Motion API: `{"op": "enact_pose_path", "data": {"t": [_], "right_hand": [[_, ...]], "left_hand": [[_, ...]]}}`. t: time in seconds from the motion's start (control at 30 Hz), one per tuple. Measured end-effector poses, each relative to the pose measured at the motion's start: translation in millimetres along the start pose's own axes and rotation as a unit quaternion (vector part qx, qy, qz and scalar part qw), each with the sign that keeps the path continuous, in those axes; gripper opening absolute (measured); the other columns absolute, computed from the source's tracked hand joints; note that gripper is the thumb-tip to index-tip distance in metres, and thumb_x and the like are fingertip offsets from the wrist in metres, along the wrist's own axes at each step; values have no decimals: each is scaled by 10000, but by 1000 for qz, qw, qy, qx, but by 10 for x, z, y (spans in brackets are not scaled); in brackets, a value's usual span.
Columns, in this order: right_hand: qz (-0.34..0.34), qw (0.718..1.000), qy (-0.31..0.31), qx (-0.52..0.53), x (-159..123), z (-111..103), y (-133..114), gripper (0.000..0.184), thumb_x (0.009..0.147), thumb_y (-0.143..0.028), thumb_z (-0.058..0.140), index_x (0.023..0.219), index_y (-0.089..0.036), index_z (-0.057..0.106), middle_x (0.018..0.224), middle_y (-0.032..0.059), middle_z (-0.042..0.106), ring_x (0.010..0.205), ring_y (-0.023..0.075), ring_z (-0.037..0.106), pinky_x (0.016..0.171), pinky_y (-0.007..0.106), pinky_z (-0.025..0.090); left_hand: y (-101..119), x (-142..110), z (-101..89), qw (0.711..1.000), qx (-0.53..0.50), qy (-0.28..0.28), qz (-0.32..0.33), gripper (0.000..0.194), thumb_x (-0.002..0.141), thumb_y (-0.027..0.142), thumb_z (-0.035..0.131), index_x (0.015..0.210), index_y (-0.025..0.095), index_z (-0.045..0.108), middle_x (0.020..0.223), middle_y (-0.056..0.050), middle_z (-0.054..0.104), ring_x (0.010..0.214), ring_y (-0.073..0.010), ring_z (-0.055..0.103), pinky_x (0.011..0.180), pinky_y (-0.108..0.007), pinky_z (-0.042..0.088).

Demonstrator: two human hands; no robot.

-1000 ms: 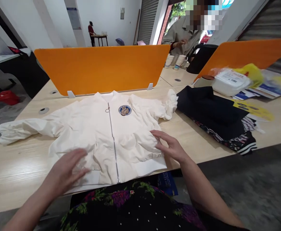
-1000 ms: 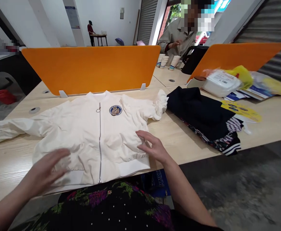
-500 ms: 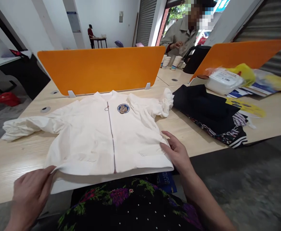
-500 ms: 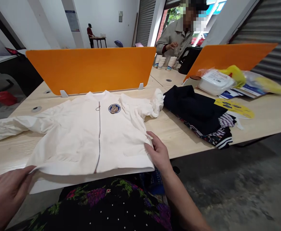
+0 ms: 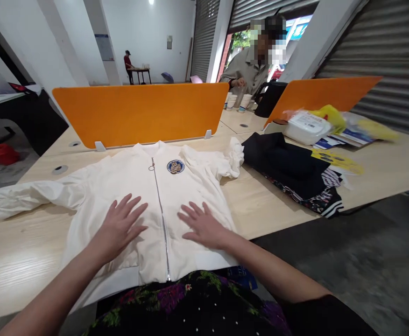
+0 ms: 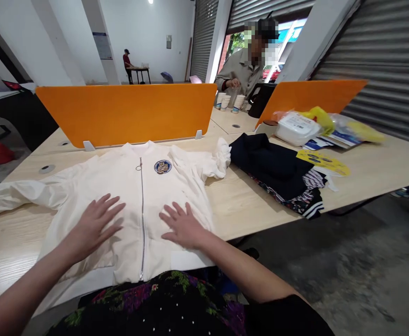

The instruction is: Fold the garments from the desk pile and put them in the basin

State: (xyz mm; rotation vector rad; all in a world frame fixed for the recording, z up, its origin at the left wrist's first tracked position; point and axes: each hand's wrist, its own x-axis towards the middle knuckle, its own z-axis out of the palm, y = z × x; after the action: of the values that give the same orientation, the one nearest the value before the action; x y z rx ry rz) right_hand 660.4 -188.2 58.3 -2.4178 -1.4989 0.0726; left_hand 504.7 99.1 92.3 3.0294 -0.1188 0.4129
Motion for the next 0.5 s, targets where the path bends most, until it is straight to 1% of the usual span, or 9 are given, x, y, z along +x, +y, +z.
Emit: {"op": "enact_pose_path", "data": {"t": [0.03,0.1,0.17,0.23,0.27,0.33,0.37,0.4,0.5], "right_hand": [[-15,999,-29,8,44,95,-13,644,902,-583,511,1462,-283,411,1558,94,325,1449,363,195,1127,656,116],[-39,997,-37,47,75,223,58,615,903,-578,517,1441,-291,442,1547,83,349,1445,345,217,1140,640,101],[-43,991,17,123,74,234,265,524,908,-563,513,1351,-285,549,1488,79,447,1400,300,336,1151,573,193],[35,967,156,199,92,130,590,461,907,-544,499,1226,-242,639,1369,105,566,1286,270,486,1098,495,345],[111,937,248,221,118,47,784,453,901,-533,493,1182,-216,654,1303,123,606,1219,267,540,1049,474,404],[275,846,410,204,207,-144,1200,461,867,-510,505,1157,-177,638,1212,150,629,1136,283,574,984,478,444],[330,812,449,171,268,-234,1405,464,846,-495,518,1165,-173,619,1210,156,615,1135,292,562,981,493,433],[356,802,463,129,337,-313,1596,475,821,-480,542,1176,-169,598,1232,167,591,1165,303,533,996,506,409],[363,822,437,29,557,-456,2035,500,768,-447,606,1151,-129,562,1276,246,522,1173,341,499,937,489,417]], "left_hand": [[14,97,168,999,23,-28,4,566,929,587,365,1392,287,492,1512,-68,414,1429,-344,269,1122,-607,242],[-12,172,468,995,47,-82,-7,589,921,597,379,1434,313,434,1543,-52,364,1441,-351,239,1120,-633,207],[-78,149,637,993,50,-109,-22,593,923,583,386,1457,323,394,1557,-38,335,1449,-337,225,1130,-616,192],[-132,129,640,991,43,-121,-28,606,919,579,399,1466,320,375,1565,-33,317,1452,-340,214,1128,-615,198],[-143,149,592,990,35,-130,-30,596,918,579,400,1454,318,399,1555,-38,338,1439,-347,246,1113,-620,229],[-119,265,460,988,14,-146,-36,526,944,554,349,1374,298,510,1485,-62,455,1365,-338,389,1070,-612,310],[-89,357,405,990,8,-138,-42,505,961,530,313,1316,277,567,1430,-81,518,1310,-322,461,1054,-597,339],[-49,461,374,992,7,-114,-45,501,974,507,287,1269,254,604,1388,-99,556,1273,-308,500,1053,-580,351],[63,754,467,999,26,-31,-23,488,965,494,346,1314,241,574,1448,-110,493,1361,-324,397,1107,-578,283]]}}
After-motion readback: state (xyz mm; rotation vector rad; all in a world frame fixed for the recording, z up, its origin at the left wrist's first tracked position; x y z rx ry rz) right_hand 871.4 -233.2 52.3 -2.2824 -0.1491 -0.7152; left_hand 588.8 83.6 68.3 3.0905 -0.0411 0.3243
